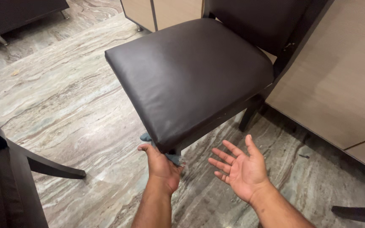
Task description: The person wipes the seat and backrest of a dark brown leather chair using a blue cloth. They systematically clean the seat surface, the backrest, and the side edges of the chair. The person then moves to a second chair and repeats the wiping process on its seat and backrest.
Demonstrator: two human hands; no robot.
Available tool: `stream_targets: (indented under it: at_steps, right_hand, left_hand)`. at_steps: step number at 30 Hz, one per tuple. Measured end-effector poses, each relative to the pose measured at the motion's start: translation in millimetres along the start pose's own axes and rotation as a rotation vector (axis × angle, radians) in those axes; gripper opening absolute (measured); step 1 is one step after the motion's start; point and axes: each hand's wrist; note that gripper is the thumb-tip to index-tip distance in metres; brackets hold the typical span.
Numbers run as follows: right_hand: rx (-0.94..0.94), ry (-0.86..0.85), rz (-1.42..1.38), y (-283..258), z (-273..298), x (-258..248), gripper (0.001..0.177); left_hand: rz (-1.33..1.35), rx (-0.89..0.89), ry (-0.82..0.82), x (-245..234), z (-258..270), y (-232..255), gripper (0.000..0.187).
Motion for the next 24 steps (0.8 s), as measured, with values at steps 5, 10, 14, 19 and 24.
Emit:
stream_targets:
  at_steps: [5, 10, 14, 19, 24]
  right_hand:
    - [0.003, -0.01, 0.003, 1.2, -0.7, 4.5, 0.094]
    - [0.015, -0.031, 0.006, 5.8, -1.0, 5.8, 0.094]
    - [0.034, -0.028, 0.02, 9.0, -6.6, 5.4, 0.093]
    - [0.061, -0.05, 0.081, 18.8, -21.3, 0.9, 0.093]
    - [0.177, -0.026, 0.28, 35.3, -38.3, 0.5, 0.087]
  left_hand:
    - [0.036, 0.115, -0.126, -5.1, -1.4, 12.3, 0.111]
    - [-0.036, 0.147, -0.129, -10.5, -5.1, 12.1, 0.111]
    - [-0.076, 0.082, -0.12, -20.4, -14.3, 4.3, 0.108]
    - [0.071, 0.035, -0.004, -29.0, -30.3, -16.9, 0.108]
    - [0.177, 0.07, 0.121, -11.1, -12.4, -33.7, 0.098]
Point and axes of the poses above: each hand's wrist, its own z-axis away from the middle knuckle, its own x-axis out of the palm, y = z × x, and after that the axes turned 2 degrees about z, right-handed
